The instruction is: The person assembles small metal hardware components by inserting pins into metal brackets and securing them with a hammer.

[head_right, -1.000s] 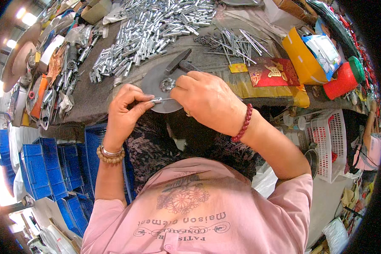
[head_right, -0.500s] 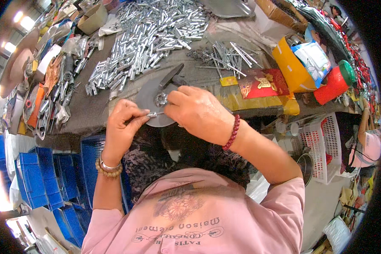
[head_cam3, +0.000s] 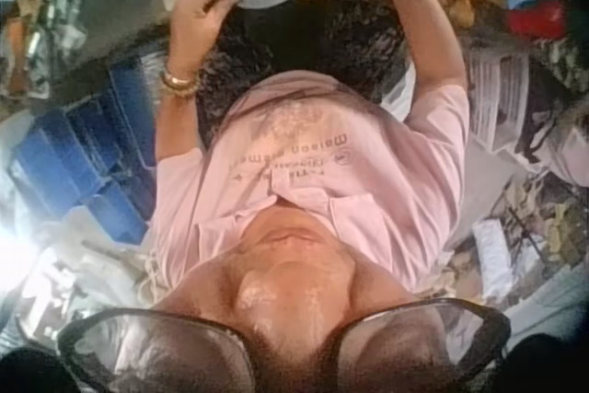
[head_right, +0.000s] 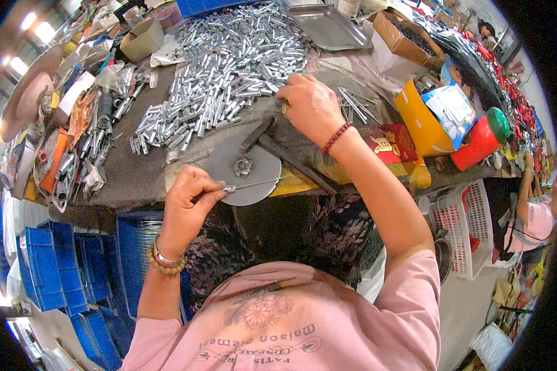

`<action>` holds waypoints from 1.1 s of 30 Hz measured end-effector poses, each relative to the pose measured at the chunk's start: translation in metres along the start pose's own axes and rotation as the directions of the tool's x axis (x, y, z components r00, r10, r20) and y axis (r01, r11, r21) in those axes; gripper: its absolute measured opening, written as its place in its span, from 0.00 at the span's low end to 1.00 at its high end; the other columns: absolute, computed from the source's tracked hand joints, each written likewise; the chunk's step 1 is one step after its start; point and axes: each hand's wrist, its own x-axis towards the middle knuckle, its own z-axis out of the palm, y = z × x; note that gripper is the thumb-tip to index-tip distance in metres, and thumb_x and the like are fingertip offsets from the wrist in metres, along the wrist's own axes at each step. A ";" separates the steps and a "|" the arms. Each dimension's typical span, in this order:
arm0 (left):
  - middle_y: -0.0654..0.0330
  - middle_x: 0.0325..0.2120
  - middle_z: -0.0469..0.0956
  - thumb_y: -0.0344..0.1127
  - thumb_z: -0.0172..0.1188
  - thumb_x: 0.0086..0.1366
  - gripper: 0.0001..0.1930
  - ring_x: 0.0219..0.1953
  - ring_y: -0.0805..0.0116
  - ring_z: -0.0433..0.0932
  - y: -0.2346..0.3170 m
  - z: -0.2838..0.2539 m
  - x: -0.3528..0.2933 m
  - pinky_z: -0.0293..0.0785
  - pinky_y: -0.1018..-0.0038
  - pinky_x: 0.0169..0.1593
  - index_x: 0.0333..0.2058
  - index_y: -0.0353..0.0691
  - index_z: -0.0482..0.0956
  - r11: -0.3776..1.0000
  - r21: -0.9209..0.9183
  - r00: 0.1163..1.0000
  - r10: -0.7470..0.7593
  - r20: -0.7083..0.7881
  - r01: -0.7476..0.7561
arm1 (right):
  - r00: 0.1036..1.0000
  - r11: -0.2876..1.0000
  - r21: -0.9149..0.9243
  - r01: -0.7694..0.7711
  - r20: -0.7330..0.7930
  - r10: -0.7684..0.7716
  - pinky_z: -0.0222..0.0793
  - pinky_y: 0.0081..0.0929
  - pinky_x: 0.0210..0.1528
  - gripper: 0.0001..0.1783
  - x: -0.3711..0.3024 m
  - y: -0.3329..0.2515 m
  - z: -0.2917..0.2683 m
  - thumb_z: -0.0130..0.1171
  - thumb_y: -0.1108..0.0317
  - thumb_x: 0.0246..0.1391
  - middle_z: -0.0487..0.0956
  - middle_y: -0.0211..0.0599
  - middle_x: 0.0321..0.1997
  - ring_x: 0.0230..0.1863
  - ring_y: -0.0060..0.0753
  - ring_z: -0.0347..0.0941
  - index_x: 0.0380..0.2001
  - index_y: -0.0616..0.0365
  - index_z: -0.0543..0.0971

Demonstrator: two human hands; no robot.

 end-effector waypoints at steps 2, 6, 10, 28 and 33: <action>0.61 0.36 0.76 0.21 0.72 0.62 0.06 0.40 0.68 0.76 -0.002 0.000 -0.002 0.72 0.75 0.44 0.38 0.34 0.87 1.000 -0.011 1.000 0.017 -0.012 -0.018 | 0.999 1.000 -0.003 0.010 0.046 -0.010 0.77 0.47 0.58 0.08 0.009 -0.006 0.005 0.67 0.69 0.51 0.82 0.39 0.43 0.56 0.48 0.79 0.36 0.52 0.90; 0.61 0.36 0.76 0.21 0.73 0.62 0.07 0.39 0.67 0.77 -0.001 0.001 -0.002 0.73 0.73 0.44 0.38 0.34 0.87 0.999 -0.010 0.999 0.034 -0.022 -0.034 | 0.993 0.998 -0.021 0.054 0.104 -0.052 0.76 0.46 0.55 0.10 0.012 -0.001 0.012 0.65 0.70 0.51 0.81 0.38 0.44 0.53 0.48 0.79 0.38 0.53 0.88; 0.60 0.35 0.76 0.21 0.73 0.61 0.07 0.39 0.65 0.77 -0.005 -0.001 -0.002 0.74 0.73 0.44 0.38 0.34 0.87 0.997 0.039 0.997 0.072 -0.024 -0.071 | 0.992 0.994 -0.050 0.096 0.091 -0.091 0.76 0.47 0.58 0.10 -0.005 -0.002 0.009 0.63 0.73 0.53 0.81 0.41 0.46 0.55 0.51 0.79 0.39 0.55 0.86; 0.59 0.34 0.77 0.26 0.72 0.63 0.06 0.40 0.63 0.78 -0.006 0.000 -0.001 0.74 0.69 0.45 0.38 0.34 0.87 0.992 0.083 0.995 0.095 -0.019 -0.093 | 0.948 0.887 0.352 0.298 0.000 -0.318 0.76 0.46 0.52 0.13 -0.067 -0.112 -0.019 0.60 0.80 0.49 0.76 0.41 0.41 0.48 0.52 0.77 0.39 0.55 0.79; 0.58 0.34 0.77 0.25 0.72 0.62 0.06 0.39 0.62 0.78 -0.008 0.000 -0.003 0.75 0.69 0.45 0.37 0.34 0.86 0.991 0.098 0.995 0.098 -0.028 -0.095 | 0.937 0.896 0.297 0.332 0.005 -0.349 0.75 0.45 0.52 0.11 -0.068 -0.116 -0.019 0.60 0.78 0.51 0.75 0.41 0.41 0.48 0.50 0.77 0.39 0.56 0.79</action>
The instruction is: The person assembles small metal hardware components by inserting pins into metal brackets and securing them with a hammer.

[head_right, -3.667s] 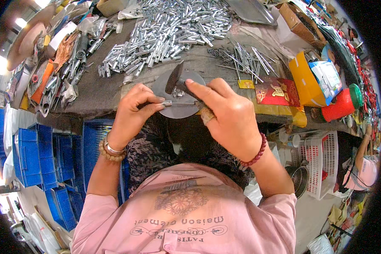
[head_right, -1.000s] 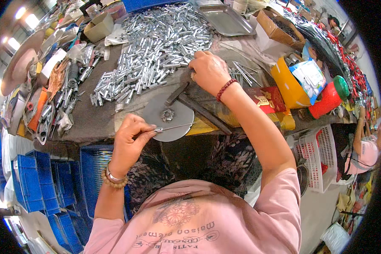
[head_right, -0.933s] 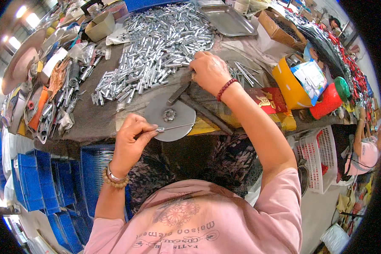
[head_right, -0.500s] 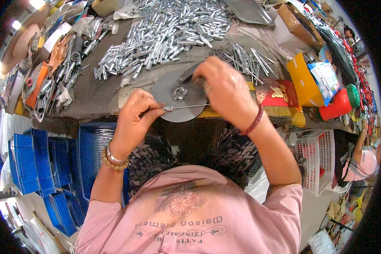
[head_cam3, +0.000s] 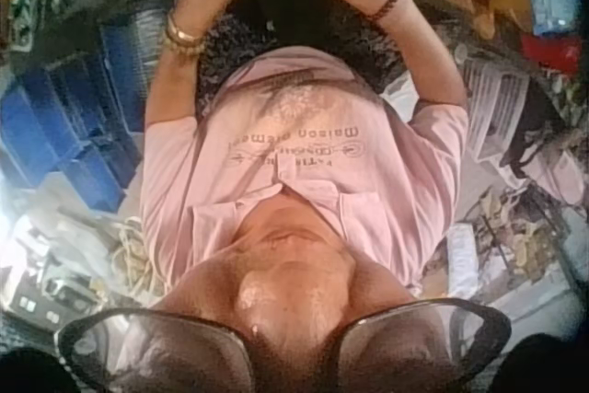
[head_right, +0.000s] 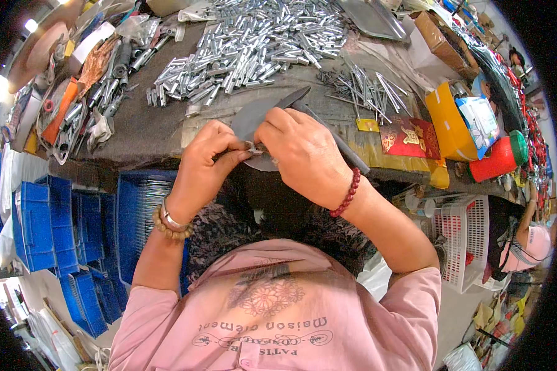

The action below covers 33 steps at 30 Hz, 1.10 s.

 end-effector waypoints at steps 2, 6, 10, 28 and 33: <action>0.58 0.34 0.77 0.24 0.72 0.61 0.06 0.39 0.62 0.78 -0.001 0.001 0.000 0.75 0.69 0.45 0.37 0.34 0.86 1.000 0.007 1.000 0.001 -0.002 -0.001 | 1.000 1.000 -0.026 0.015 0.004 -0.015 0.75 0.44 0.51 0.09 0.002 -0.002 -0.001 0.60 0.77 0.52 0.75 0.41 0.41 0.48 0.50 0.77 0.38 0.56 0.79; 0.57 0.34 0.78 0.18 0.68 0.60 0.07 0.38 0.62 0.79 -0.005 0.002 0.002 0.77 0.70 0.44 0.37 0.33 0.83 0.999 0.004 0.998 0.054 -0.024 -0.054 | 0.992 0.963 -0.240 0.123 0.034 -0.119 0.75 0.38 0.48 0.05 0.008 -0.009 -0.003 0.61 0.71 0.52 0.74 0.37 0.38 0.44 0.42 0.76 0.34 0.55 0.78; 0.57 0.34 0.78 0.13 0.64 0.59 0.08 0.38 0.62 0.79 -0.006 0.003 0.006 0.77 0.71 0.43 0.35 0.32 0.81 0.993 0.029 0.993 0.112 -0.032 -0.111 | 0.982 0.882 -0.433 0.188 0.081 -0.170 0.75 0.33 0.46 0.06 0.011 -0.018 -0.003 0.62 0.67 0.51 0.72 0.33 0.36 0.40 0.34 0.75 0.31 0.53 0.76; 0.60 0.34 0.77 0.24 0.75 0.60 0.07 0.38 0.66 0.78 0.002 -0.001 0.004 0.74 0.72 0.43 0.37 0.34 0.87 1.000 -0.019 1.000 -0.005 0.011 0.005 | 0.926 0.926 -0.082 -0.369 -0.123 0.358 0.78 0.46 0.52 0.33 -0.040 0.008 -0.044 0.67 0.80 0.49 0.81 0.41 0.46 0.50 0.51 0.81 0.61 0.51 0.82; 0.60 0.35 0.78 0.24 0.75 0.60 0.07 0.39 0.66 0.78 0.000 -0.002 0.004 0.74 0.71 0.44 0.37 0.34 0.87 0.999 -0.041 1.000 0.018 0.018 -0.018 | 0.979 0.987 -0.047 -0.151 -0.142 0.143 0.80 0.37 0.37 0.34 -0.040 -0.019 -0.053 0.62 0.82 0.51 0.80 0.37 0.44 0.36 0.45 0.82 0.63 0.47 0.83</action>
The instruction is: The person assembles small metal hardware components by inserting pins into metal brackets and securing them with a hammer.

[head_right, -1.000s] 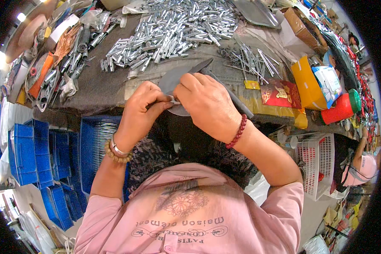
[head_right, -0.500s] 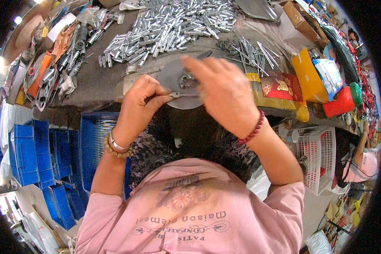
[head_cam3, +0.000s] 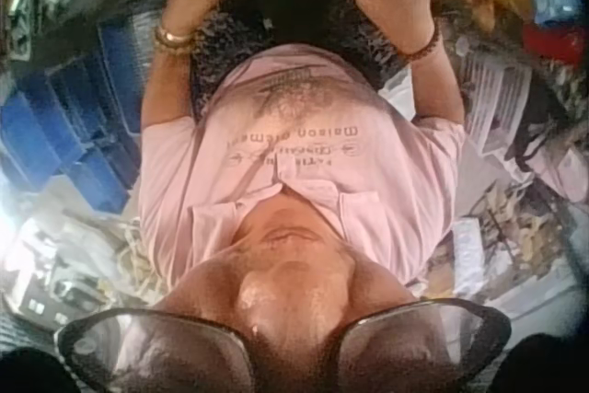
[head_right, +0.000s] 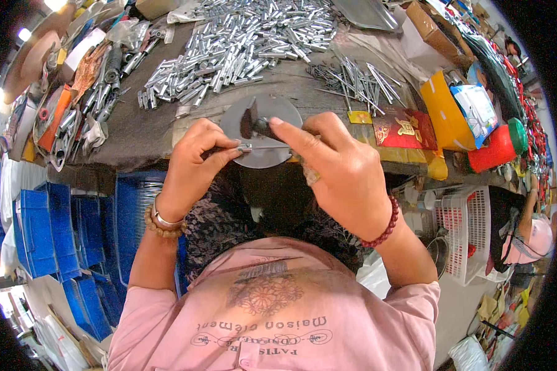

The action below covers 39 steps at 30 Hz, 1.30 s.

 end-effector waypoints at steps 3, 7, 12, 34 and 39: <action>0.59 0.35 0.78 0.23 0.75 0.60 0.07 0.39 0.66 0.78 -0.002 0.000 -0.001 0.75 0.71 0.44 0.37 0.35 0.86 1.000 0.007 1.000 -0.001 -0.004 0.002 | 0.999 0.999 0.017 0.041 -0.034 -0.041 0.80 0.37 0.37 0.34 0.002 -0.009 -0.003 0.63 0.81 0.49 0.80 0.37 0.44 0.36 0.43 0.82 0.61 0.47 0.84; 0.59 0.35 0.78 0.23 0.75 0.60 0.07 0.39 0.66 0.79 -0.001 0.001 -0.002 0.75 0.72 0.44 0.36 0.35 0.86 0.999 -0.025 1.000 -0.022 -0.021 0.022 | 0.984 0.998 -0.065 -0.015 0.178 0.026 0.80 0.36 0.37 0.33 -0.003 -0.009 0.005 0.63 0.81 0.49 0.80 0.38 0.43 0.37 0.43 0.82 0.61 0.48 0.85; 0.60 0.34 0.77 0.24 0.74 0.61 0.06 0.38 0.66 0.78 0.001 0.001 0.006 0.74 0.71 0.44 0.35 0.34 0.86 1.000 0.002 1.000 -0.003 -0.021 0.003 | 0.997 0.993 0.115 0.002 -0.076 0.007 0.78 0.37 0.38 0.34 0.006 -0.008 -0.001 0.62 0.86 0.49 0.80 0.42 0.43 0.37 0.46 0.80 0.61 0.50 0.85; 0.59 0.40 0.76 0.23 0.70 0.62 0.11 0.37 0.69 0.76 -0.001 0.009 -0.008 0.74 0.73 0.42 0.45 0.36 0.89 0.996 0.087 0.992 0.022 -0.122 -0.011 | 0.941 0.952 0.160 -0.262 0.263 0.214 0.79 0.46 0.40 0.09 -0.022 -0.004 0.027 0.67 0.66 0.56 0.85 0.47 0.35 0.40 0.55 0.84 0.40 0.53 0.84; 0.66 0.36 0.79 0.24 0.65 0.72 0.21 0.31 0.80 0.73 0.009 0.036 -0.030 0.72 0.81 0.36 0.63 0.39 0.81 0.923 -0.350 0.934 -0.257 -0.249 0.161 | 0.772 0.631 0.468 -0.618 0.514 0.375 0.71 0.26 0.31 0.12 -0.030 -0.008 0.036 0.64 0.76 0.63 0.82 0.31 0.27 0.28 0.17 0.74 0.49 0.65 0.84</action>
